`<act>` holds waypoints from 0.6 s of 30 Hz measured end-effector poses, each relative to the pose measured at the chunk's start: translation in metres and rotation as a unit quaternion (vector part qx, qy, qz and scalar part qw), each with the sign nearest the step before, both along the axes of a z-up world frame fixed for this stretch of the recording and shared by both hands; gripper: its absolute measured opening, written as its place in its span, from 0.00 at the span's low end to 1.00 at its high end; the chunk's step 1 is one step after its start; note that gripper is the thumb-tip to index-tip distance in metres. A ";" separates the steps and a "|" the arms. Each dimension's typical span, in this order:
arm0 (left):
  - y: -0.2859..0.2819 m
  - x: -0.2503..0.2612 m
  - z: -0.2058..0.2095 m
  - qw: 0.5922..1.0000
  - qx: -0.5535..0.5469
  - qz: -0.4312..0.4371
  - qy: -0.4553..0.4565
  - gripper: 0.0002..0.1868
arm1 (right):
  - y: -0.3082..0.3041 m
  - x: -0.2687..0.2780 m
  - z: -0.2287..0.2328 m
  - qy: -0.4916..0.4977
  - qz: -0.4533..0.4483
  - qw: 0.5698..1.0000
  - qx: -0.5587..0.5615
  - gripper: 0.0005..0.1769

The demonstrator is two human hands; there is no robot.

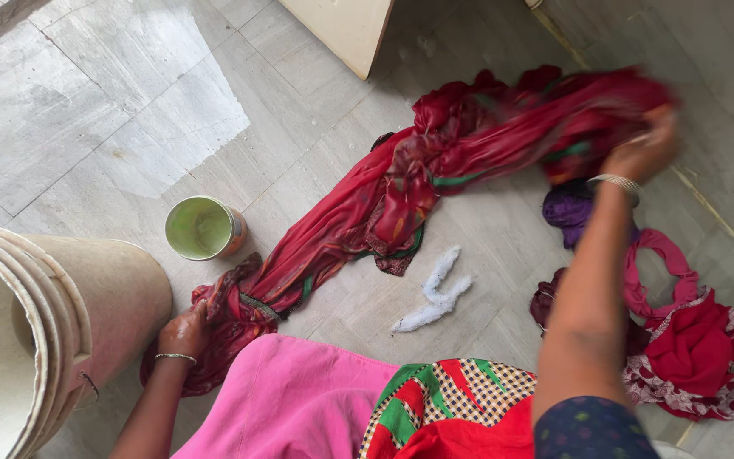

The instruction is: The person washes clothes by hand in a bucket, then spreads one cloth on the floor to scrub it with a blue bar of soap before rinsing it in the bucket again.

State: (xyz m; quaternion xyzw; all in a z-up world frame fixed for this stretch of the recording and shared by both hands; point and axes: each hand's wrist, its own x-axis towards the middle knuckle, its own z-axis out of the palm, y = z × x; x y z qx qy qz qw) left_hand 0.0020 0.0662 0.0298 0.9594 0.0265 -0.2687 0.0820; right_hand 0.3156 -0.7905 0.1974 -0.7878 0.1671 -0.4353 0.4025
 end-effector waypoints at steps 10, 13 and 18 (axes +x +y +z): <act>-0.059 0.012 0.027 0.996 0.049 -0.073 -0.007 0.41 | 0.315 -0.153 -0.227 0.517 0.137 0.750 0.391 0.14; -0.043 0.016 0.006 0.999 0.036 -0.003 -0.008 0.25 | 0.351 -0.143 -0.233 0.384 0.122 0.641 0.653 0.10; -0.021 0.010 0.002 0.997 0.017 0.068 -0.038 0.28 | 0.268 -0.052 -0.185 0.156 0.129 0.685 0.700 0.06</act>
